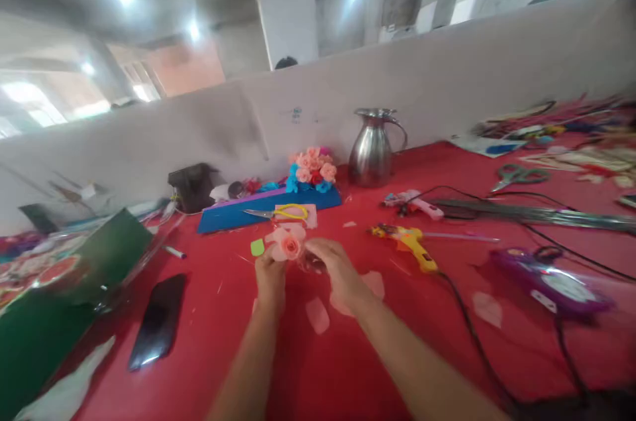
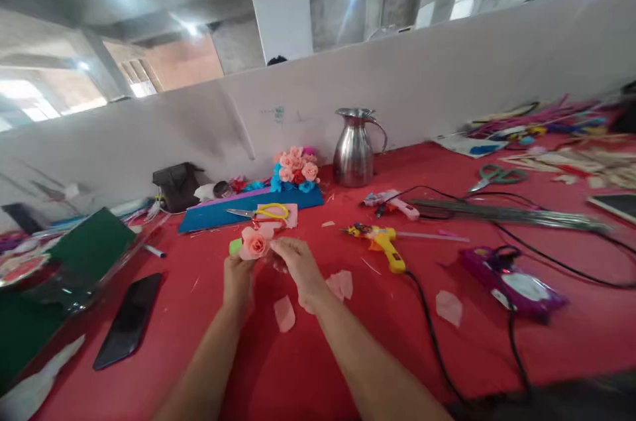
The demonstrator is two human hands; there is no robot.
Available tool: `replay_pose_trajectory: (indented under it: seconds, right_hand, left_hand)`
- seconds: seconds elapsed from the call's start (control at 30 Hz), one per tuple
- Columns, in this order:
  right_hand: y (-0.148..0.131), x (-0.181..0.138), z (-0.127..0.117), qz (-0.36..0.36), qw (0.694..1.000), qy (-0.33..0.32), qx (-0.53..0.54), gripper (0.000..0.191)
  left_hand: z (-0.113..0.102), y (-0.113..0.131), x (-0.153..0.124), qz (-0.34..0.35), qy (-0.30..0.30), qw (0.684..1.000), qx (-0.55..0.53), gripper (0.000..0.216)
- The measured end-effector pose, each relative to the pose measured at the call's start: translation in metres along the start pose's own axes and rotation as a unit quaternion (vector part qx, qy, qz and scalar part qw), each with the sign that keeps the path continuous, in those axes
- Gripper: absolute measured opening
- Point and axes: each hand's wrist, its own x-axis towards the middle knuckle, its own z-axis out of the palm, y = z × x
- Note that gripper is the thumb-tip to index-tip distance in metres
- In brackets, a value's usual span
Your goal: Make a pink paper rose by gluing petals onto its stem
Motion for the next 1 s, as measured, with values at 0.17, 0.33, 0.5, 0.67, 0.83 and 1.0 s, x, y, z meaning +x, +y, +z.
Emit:
replay_pose_trajectory:
  seconds: [0.17,0.33,0.5,0.67,0.83,1.0]
  right_hand:
    - [-0.002,0.002,0.001,-0.006,1.000,0.005,-0.012,0.019]
    - [-0.003,0.002,0.003,-0.015,1.000,0.014,-0.019,0.017]
    - [-0.003,0.001,0.003,0.001,1.000,0.002,-0.001,0.015]
    - [-0.002,0.000,0.005,0.022,1.000,0.004,0.012,0.014]
    - [0.000,0.000,0.005,0.021,1.000,0.007,0.021,0.012]
    - [0.001,0.000,0.005,0.033,0.999,0.010,0.037,0.013]
  left_hand:
    - [0.001,0.004,-0.003,-0.019,0.013,1.000,0.001,0.013]
    - [0.004,0.010,-0.006,-0.025,0.026,0.999,0.009,0.016]
    - [0.010,0.017,-0.008,-0.054,0.038,0.998,-0.012,0.022]
    - [0.012,0.019,-0.007,-0.055,0.036,0.997,-0.027,0.021]
    - [0.010,0.018,-0.007,-0.052,0.036,0.998,-0.021,0.021]
    - [0.009,0.017,-0.008,-0.048,0.048,0.998,-0.011,0.021]
